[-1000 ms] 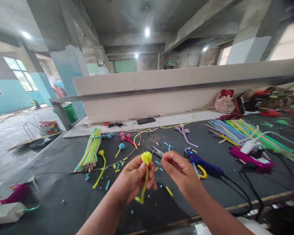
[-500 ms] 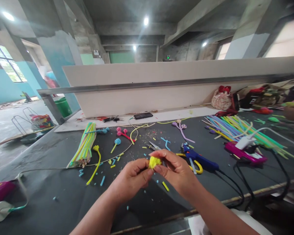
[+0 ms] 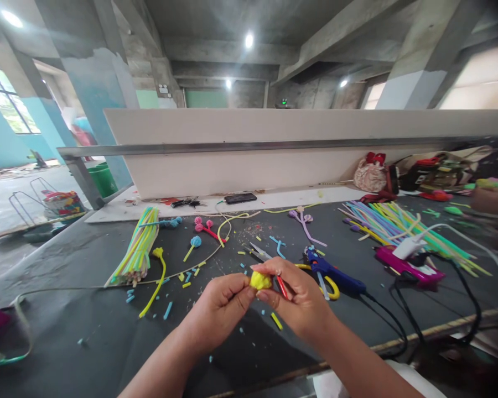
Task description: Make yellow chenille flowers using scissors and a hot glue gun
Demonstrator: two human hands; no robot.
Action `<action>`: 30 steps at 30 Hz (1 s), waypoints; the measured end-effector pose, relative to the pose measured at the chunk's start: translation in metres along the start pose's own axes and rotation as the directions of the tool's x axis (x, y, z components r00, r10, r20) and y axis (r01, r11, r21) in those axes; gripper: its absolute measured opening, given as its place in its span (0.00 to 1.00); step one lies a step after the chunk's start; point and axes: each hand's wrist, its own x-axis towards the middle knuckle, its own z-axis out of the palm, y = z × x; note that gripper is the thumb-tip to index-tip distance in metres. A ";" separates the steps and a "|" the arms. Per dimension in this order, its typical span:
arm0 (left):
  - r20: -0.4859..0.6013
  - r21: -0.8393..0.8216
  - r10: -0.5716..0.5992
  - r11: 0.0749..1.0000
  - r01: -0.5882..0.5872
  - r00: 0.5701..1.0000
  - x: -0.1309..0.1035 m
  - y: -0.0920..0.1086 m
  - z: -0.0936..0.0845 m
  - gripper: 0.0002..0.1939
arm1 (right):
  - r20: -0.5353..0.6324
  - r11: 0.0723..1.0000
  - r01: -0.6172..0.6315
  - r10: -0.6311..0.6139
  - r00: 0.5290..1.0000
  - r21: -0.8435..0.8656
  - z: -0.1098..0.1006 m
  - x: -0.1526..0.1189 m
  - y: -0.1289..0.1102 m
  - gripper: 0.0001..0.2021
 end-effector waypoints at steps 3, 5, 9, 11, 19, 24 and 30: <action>-0.052 0.130 0.135 0.983 -0.127 0.990 0.001 -0.002 -0.001 0.15 | 0.022 0.999 -0.006 0.005 1.000 0.045 -0.004 -0.001 -0.001 0.19; -0.076 0.227 0.234 0.951 -0.211 0.969 0.001 -0.003 -0.003 0.14 | 0.040 0.999 0.005 -0.007 0.999 0.047 -0.006 -0.001 -0.002 0.21; -0.086 0.402 0.342 0.871 -0.282 0.936 0.000 -0.008 -0.003 0.09 | 0.031 0.999 0.049 -0.048 0.998 -0.025 -0.007 0.000 -0.004 0.22; -0.080 0.464 0.385 0.831 -0.308 0.919 -0.001 -0.011 -0.002 0.07 | 0.030 0.994 0.072 -0.070 0.997 -0.081 -0.005 0.001 -0.007 0.22; -0.132 0.209 0.189 0.965 -0.159 0.973 0.002 -0.011 0.001 0.04 | 0.004 0.998 -0.056 0.056 0.998 -0.033 0.001 0.005 -0.010 0.04; -0.099 -0.141 -0.123 0.984 0.108 0.988 0.005 -0.006 -0.001 0.07 | -0.008 0.986 -0.132 0.133 0.991 0.104 0.001 0.006 -0.008 0.02; -0.123 -0.224 -0.207 0.959 0.176 0.971 0.004 -0.003 -0.001 0.04 | 0.029 0.945 -0.240 0.240 0.970 0.223 0.005 0.005 -0.005 0.02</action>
